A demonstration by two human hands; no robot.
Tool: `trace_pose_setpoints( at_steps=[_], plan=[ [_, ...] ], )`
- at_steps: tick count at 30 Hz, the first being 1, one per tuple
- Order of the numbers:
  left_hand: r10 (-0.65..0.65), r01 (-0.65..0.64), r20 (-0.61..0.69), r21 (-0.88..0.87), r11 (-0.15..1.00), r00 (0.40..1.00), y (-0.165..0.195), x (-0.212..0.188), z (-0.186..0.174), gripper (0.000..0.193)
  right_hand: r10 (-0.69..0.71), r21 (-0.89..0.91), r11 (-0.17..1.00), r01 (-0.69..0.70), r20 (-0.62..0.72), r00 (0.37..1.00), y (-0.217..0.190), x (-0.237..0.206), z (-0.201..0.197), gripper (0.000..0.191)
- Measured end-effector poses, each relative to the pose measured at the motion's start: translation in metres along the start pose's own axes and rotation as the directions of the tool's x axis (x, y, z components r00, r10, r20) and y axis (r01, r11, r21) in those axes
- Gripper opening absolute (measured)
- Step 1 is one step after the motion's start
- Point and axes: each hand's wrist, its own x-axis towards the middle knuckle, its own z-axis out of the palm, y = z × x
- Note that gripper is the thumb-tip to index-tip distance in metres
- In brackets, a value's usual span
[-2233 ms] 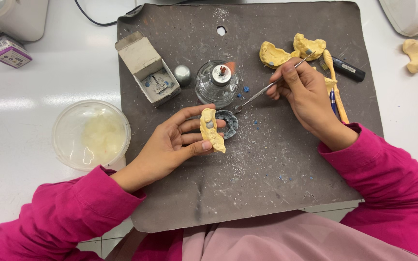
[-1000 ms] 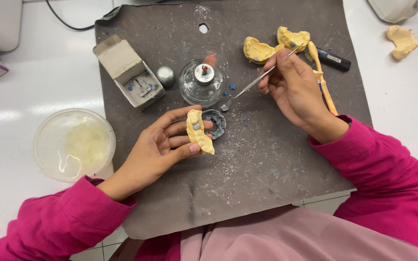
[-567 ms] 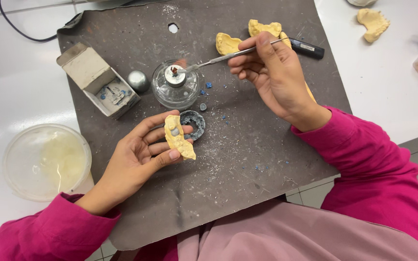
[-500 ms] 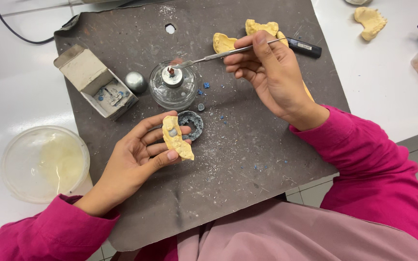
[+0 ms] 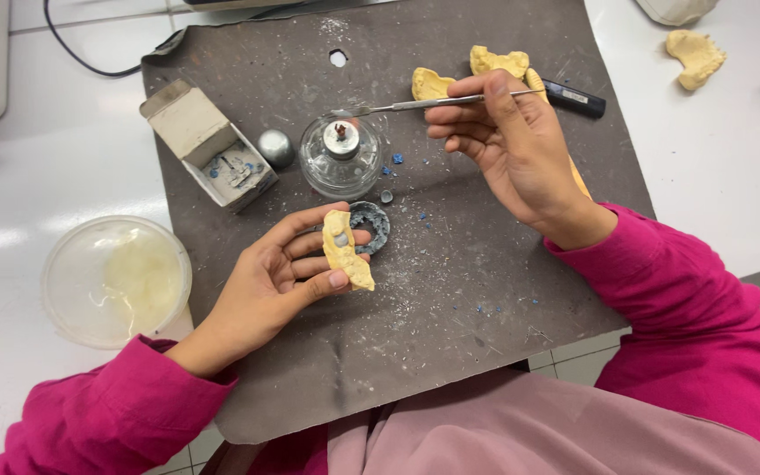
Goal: The person holds a stone dental cast in one hand and uses a heated waxing instrument, warming its tip over an alcohol burner flame, to apply and shape small amounts of blue wax on the teeth of the denture framework. They repeatedly heat the tool tip, scoop wax from a small box, and build up wax on the cast throughout the episode.
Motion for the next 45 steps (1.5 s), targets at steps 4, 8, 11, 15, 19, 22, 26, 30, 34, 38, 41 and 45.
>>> trace_pose_setpoints(
  at_steps=[4, 8, 11, 15, 19, 22, 26, 30, 34, 38, 41, 45],
  plan=[
    [0.005, -0.005, 0.010, -0.003, 1.000, 1.000, -0.003, 0.001, -0.001, 0.066, 0.032, 0.019, 0.999, -0.031, -0.045, 0.998, 0.001, -0.001, -0.002, 0.043],
    [0.021, -0.020, 0.021, -0.002, 1.000, 1.000, -0.005, 0.001, -0.003, 0.068, 0.061, 0.029, 0.998, -0.059, -0.073, 0.996, 0.005, -0.002, -0.003, 0.043],
    [0.014, -0.013, 0.020, -0.010, 1.000, 1.000, -0.006, 0.001, -0.004, 0.069, 0.068, 0.023, 0.998, -0.066, -0.065, 0.996, 0.010, -0.004, -0.005, 0.041],
    [0.024, -0.024, 0.020, -0.011, 1.000, 1.000, -0.006, 0.000, -0.003, 0.070, 0.066, 0.023, 0.998, -0.065, -0.042, 0.997, 0.016, -0.009, -0.011, 0.040],
    [0.020, -0.020, 0.021, 0.003, 1.000, 1.000, -0.004, 0.001, -0.003, 0.070, 0.018, 0.028, 0.999, -0.019, 0.018, 1.000, 0.018, -0.021, -0.012, 0.040],
    [0.013, -0.012, 0.034, -0.024, 1.000, 0.999, -0.004, 0.001, -0.003, 0.069, -0.047, -0.032, 0.998, 0.050, 0.083, 0.995, 0.018, -0.025, -0.011, 0.038],
    [0.001, -0.001, 0.039, 0.002, 1.000, 0.999, -0.003, 0.001, -0.003, 0.069, -0.113, -0.085, 0.988, 0.127, 0.155, 0.981, 0.017, -0.028, -0.008, 0.035],
    [0.030, -0.027, 0.067, -0.039, 0.999, 0.997, -0.004, 0.001, -0.004, 0.069, -0.173, -0.104, 0.974, 0.200, 0.222, 0.959, 0.015, -0.029, -0.004, 0.035],
    [0.039, -0.036, 0.075, -0.046, 0.998, 0.996, -0.004, 0.001, -0.004, 0.069, -0.198, -0.161, 0.956, 0.243, 0.253, 0.947, 0.013, -0.031, 0.000, 0.035],
    [0.042, -0.037, 0.081, -0.057, 0.998, 0.996, -0.004, 0.000, -0.005, 0.068, -0.209, -0.186, 0.946, 0.264, 0.270, 0.940, 0.011, -0.031, 0.003, 0.034],
    [0.032, -0.026, 0.081, -0.065, 0.998, 0.996, -0.004, 0.001, -0.005, 0.068, -0.225, -0.193, 0.940, 0.282, 0.274, 0.935, 0.011, -0.032, 0.003, 0.034],
    [0.022, -0.014, 0.087, -0.087, 0.996, 0.996, -0.004, 0.001, -0.005, 0.068, -0.243, -0.209, 0.929, 0.304, 0.276, 0.930, 0.011, -0.031, 0.003, 0.034]
  ],
)
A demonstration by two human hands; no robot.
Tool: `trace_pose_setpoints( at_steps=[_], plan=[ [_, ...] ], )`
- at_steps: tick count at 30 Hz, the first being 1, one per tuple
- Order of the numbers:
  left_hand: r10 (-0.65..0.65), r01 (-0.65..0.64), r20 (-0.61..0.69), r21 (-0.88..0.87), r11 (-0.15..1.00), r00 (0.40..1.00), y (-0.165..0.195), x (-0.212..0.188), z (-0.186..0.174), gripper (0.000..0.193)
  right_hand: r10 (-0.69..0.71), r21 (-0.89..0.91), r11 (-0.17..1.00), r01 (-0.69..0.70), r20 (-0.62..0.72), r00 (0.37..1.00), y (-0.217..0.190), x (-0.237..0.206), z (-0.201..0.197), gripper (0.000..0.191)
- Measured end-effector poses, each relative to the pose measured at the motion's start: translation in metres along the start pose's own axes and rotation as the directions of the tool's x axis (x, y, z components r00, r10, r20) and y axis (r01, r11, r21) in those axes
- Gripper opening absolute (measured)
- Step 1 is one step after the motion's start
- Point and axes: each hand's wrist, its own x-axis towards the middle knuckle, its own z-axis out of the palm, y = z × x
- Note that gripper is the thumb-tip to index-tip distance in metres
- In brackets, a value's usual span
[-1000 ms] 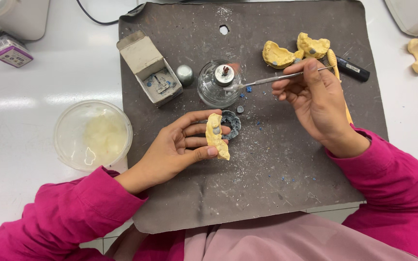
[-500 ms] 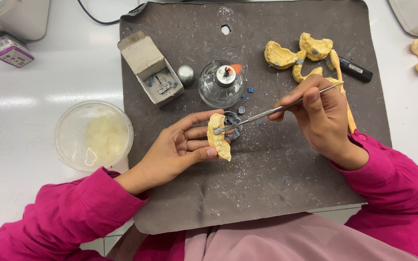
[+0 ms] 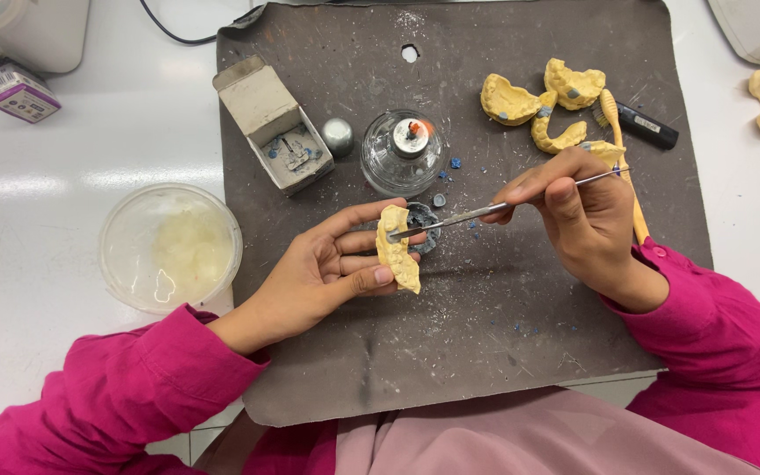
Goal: The person holds a stone dental cast in one hand and uses a heated waxing instrument, warming its tip over an alcohol burner flame, to apply and shape small amounts of blue wax on the teeth of the denture framework. They repeatedly heat the tool tip, scoop wax from a small box, and build up wax on the cast throughout the episode.
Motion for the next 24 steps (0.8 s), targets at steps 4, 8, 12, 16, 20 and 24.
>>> trace_pose_setpoints(
  at_steps=[4, 8, 12, 16, 20, 24],
  plan=[
    [0.003, -0.003, 0.006, -0.004, 1.000, 1.000, -0.0003, -0.0003, 0.0003, 0.068, -0.007, 0.012, 1.000, 0.008, -0.013, 1.000, -0.0003, -0.0007, 0.0004, 0.034],
    [-0.002, 0.002, 0.002, 0.009, 1.000, 1.000, -0.0006, 0.0003, 0.0004, 0.068, -0.013, 0.017, 1.000, 0.013, -0.012, 1.000, 0.0000, -0.0004, 0.0009, 0.035],
    [0.000, 0.000, 0.006, 0.018, 1.000, 1.000, -0.0007, -0.0005, 0.0001, 0.069, -0.040, 0.019, 0.999, 0.040, -0.004, 0.999, 0.0007, 0.0011, 0.0004, 0.036],
    [-0.002, 0.002, 0.001, 0.025, 1.000, 1.000, -0.0012, -0.0002, 0.0005, 0.069, -0.047, 0.003, 0.999, 0.047, -0.001, 0.999, 0.0004, 0.0014, -0.0002, 0.036],
    [-0.002, 0.002, 0.008, 0.023, 1.000, 1.000, -0.0015, -0.0006, 0.0003, 0.068, -0.034, 0.008, 0.999, 0.034, -0.005, 0.999, 0.0006, -0.0008, -0.0004, 0.036],
    [0.000, -0.001, 0.014, 0.005, 1.000, 1.000, -0.0015, -0.0004, 0.0000, 0.068, -0.041, 0.015, 0.999, 0.041, -0.008, 0.999, 0.0030, -0.0013, 0.0000, 0.035]
  ],
)
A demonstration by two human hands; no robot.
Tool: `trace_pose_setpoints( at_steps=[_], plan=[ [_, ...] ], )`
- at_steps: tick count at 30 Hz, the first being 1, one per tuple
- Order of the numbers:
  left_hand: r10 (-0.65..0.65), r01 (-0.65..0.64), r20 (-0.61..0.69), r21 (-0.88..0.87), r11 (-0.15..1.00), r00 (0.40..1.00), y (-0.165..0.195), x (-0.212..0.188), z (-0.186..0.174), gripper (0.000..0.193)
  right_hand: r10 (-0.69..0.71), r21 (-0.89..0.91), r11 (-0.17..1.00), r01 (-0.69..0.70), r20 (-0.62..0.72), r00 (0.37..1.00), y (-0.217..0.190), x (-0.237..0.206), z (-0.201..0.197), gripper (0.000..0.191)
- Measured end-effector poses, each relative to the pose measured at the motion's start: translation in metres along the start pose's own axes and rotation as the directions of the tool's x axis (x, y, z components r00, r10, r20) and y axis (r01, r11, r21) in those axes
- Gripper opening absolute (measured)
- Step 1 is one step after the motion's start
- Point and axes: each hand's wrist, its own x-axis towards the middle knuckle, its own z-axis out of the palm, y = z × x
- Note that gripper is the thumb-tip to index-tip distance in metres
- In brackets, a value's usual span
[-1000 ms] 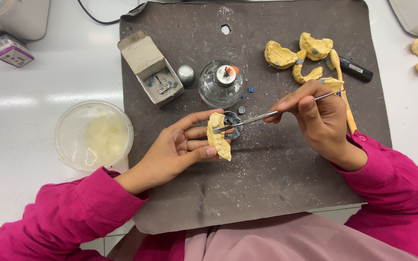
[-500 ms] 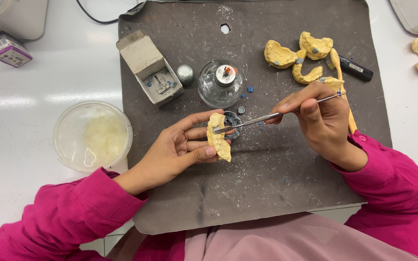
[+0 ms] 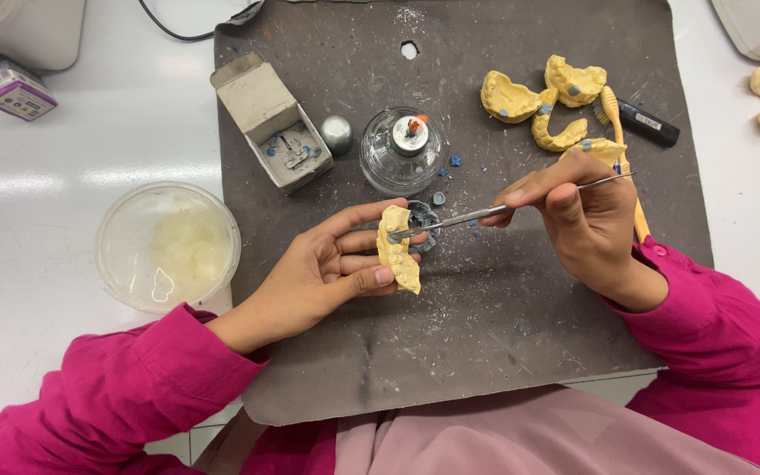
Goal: The person holds a stone dental cast in one hand and uses a heated waxing instrument, warming its tip over an alcohol burner flame, to apply and shape small amounts of blue wax on the teeth of the denture framework. They repeatedly heat the tool tip, scoop wax from a small box, and build up wax on the cast throughout the episode.
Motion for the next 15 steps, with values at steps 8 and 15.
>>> trace_pose_setpoints(
  at_steps=[8, 15],
  plan=[
    [-0.004, 0.004, -0.005, 0.013, 1.000, 1.000, -0.0007, 0.0003, -0.0006, 0.069, 0.026, -0.017, 1.000, -0.026, 0.005, 1.000, -0.0017, 0.0000, 0.0002, 0.037],
    [-0.005, 0.005, 0.000, -0.014, 1.000, 1.000, -0.0014, 0.0002, -0.0013, 0.068, 0.058, -0.016, 0.998, -0.058, 0.018, 0.998, -0.0041, 0.0014, -0.0001, 0.037]
  ],
)
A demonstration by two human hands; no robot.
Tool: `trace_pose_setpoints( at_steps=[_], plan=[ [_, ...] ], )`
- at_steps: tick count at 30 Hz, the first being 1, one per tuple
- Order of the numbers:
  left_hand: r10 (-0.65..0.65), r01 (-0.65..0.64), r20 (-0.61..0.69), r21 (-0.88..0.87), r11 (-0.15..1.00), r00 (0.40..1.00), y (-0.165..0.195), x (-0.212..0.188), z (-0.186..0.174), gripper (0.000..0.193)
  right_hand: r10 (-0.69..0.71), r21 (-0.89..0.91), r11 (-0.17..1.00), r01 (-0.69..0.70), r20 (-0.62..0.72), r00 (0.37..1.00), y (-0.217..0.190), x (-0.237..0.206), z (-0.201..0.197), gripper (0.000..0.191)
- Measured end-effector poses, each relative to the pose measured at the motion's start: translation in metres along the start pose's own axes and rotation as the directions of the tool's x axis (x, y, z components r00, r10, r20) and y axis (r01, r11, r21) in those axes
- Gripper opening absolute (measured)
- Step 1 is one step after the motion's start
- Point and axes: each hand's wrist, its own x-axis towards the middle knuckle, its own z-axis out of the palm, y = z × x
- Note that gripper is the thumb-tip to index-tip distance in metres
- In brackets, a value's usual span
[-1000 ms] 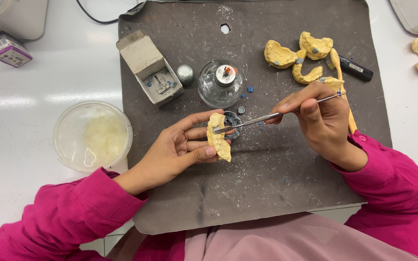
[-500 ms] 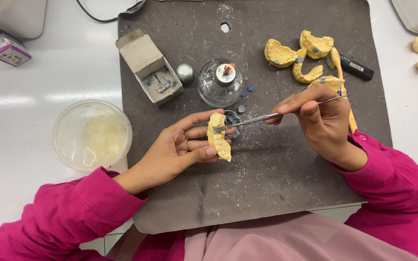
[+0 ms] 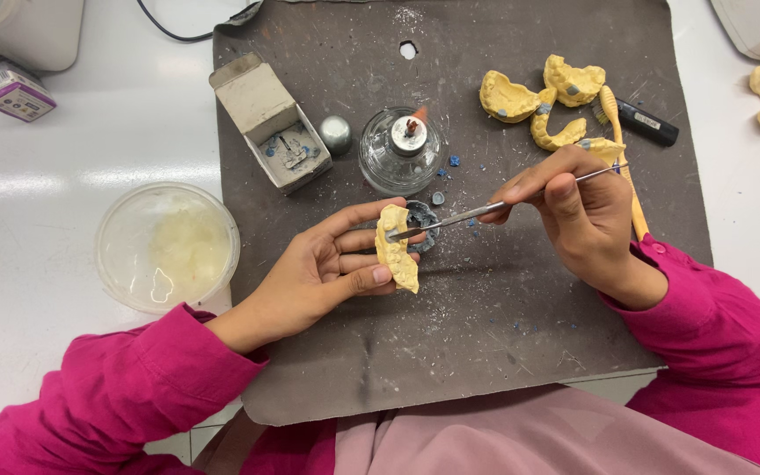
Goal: The person holds a stone dental cast in one hand and uses a heated waxing instrument, warming its tip over an alcohol burner flame, to apply and shape small amounts of blue wax on the teeth of the denture framework. They repeatedly heat the tool tip, scoop wax from a small box, and build up wax on the cast throughout the episode.
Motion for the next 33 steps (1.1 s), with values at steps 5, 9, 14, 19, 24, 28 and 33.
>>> trace_pose_setpoints(
  at_steps=[5, 9, 14, 19, 24, 28, 33],
  plan=[
    [0.006, -0.006, 0.007, -0.010, 1.000, 1.000, -0.0002, 0.0000, 0.0000, 0.069, -0.003, 0.011, 1.000, 0.002, 0.006, 1.000, 0.0002, 0.0007, -0.0003, 0.037],
    [0.004, -0.004, 0.009, -0.007, 1.000, 1.000, 0.0006, -0.0003, -0.0003, 0.069, 0.004, 0.009, 1.000, -0.004, 0.009, 1.000, 0.0000, -0.0001, -0.0006, 0.037],
    [-0.001, 0.001, 0.006, -0.005, 1.000, 1.000, 0.0012, -0.0002, -0.0005, 0.069, 0.007, 0.010, 1.000, -0.007, 0.008, 1.000, 0.0010, 0.0002, -0.0006, 0.039],
    [0.008, -0.008, 0.012, -0.010, 1.000, 1.000, 0.0012, -0.0006, -0.0008, 0.070, 0.008, 0.009, 1.000, -0.008, 0.008, 1.000, 0.0007, -0.0002, -0.0008, 0.039],
    [0.006, -0.005, 0.020, -0.033, 0.999, 1.000, 0.0010, -0.0003, -0.0007, 0.071, -0.007, -0.002, 1.000, 0.007, -0.001, 1.000, 0.0016, 0.0024, -0.0024, 0.039],
    [0.004, -0.004, 0.021, -0.034, 0.999, 1.000, 0.0014, -0.0006, -0.0006, 0.071, -0.006, 0.004, 1.000, 0.006, 0.000, 1.000, 0.0013, 0.0015, -0.0028, 0.039],
    [0.007, -0.006, 0.027, -0.032, 0.999, 1.000, 0.0016, -0.0008, -0.0008, 0.070, 0.002, 0.011, 1.000, -0.002, -0.013, 1.000, 0.0047, 0.0016, -0.0046, 0.039]
  ],
)
